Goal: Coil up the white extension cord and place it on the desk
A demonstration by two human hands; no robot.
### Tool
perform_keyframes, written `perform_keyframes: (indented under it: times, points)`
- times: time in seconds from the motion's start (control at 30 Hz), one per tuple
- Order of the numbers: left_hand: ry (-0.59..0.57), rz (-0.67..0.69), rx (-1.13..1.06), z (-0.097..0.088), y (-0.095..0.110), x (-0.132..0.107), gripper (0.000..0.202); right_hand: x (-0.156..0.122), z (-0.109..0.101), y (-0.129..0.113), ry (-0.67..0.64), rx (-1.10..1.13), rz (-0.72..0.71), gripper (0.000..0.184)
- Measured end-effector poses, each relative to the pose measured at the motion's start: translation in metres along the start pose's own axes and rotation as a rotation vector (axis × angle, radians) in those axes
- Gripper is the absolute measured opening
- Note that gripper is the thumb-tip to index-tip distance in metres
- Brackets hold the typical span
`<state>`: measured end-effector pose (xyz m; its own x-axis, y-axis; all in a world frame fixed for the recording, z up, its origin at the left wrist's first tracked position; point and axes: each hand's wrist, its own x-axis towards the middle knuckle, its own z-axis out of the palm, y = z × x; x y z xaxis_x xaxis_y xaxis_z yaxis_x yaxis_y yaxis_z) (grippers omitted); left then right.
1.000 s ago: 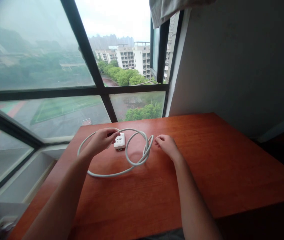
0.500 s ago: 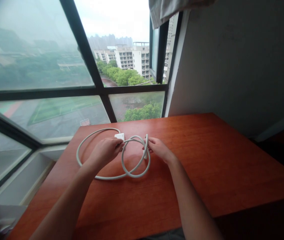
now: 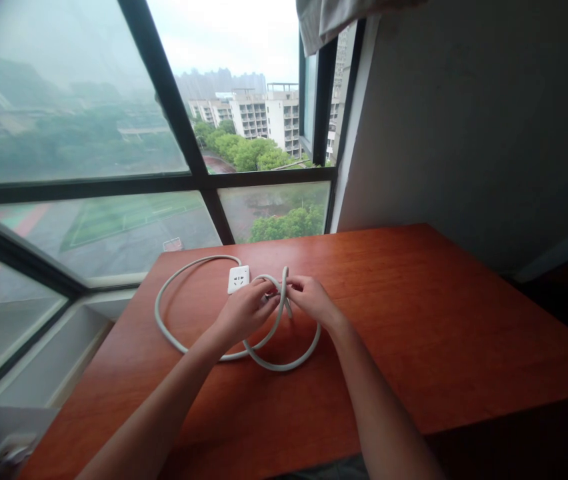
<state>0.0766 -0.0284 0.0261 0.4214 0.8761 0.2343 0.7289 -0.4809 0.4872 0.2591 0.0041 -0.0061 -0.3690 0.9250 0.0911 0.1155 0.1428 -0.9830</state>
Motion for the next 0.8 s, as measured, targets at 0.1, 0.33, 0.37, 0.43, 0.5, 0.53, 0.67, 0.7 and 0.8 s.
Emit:
perform_keyframes:
  times: [0.1,0.33,0.37,0.43,0.5,0.53,0.67,0.7,0.8]
  points:
    - [0.045,-0.005,-0.054,-0.002,-0.010,-0.002,0.017,-0.002,-0.012,0.001,0.045,-0.109,0.018,0.034]
    - [0.038,-0.073,-0.187,-0.004,-0.030,-0.006,0.021,-0.008,-0.051,0.001,0.348,0.158,0.167,0.035]
    - [0.031,-0.079,-0.220,-0.004,-0.032,-0.005,0.020,-0.010,-0.055,-0.001,0.357,0.234,0.152,0.034]
    - [0.013,-0.088,-0.291,-0.004,-0.035,-0.005,0.021,-0.013,-0.062,-0.005,0.356,0.364,0.102,0.032]
    - [-0.029,-0.087,-0.355,-0.008,-0.037,-0.004,0.023,-0.017,-0.066,-0.010,0.331,0.462,0.061,0.031]
    - [-0.061,-0.076,-0.382,-0.011,-0.038,-0.005,0.024,-0.018,-0.067,-0.012,0.312,0.495,0.042,0.031]
    - [-0.126,-0.076,-0.452,-0.033,-0.048,-0.008,0.024,-0.024,-0.066,-0.017,0.277,0.523,-0.044,0.033]
    - [-0.094,-0.106,-0.453,-0.039,-0.051,-0.009,0.026,-0.025,-0.065,-0.017,0.279,0.519,-0.066,0.034]
    - [0.016,-0.200,-0.408,-0.055,-0.063,-0.013,0.031,-0.028,-0.062,-0.017,0.274,0.537,-0.128,0.033]
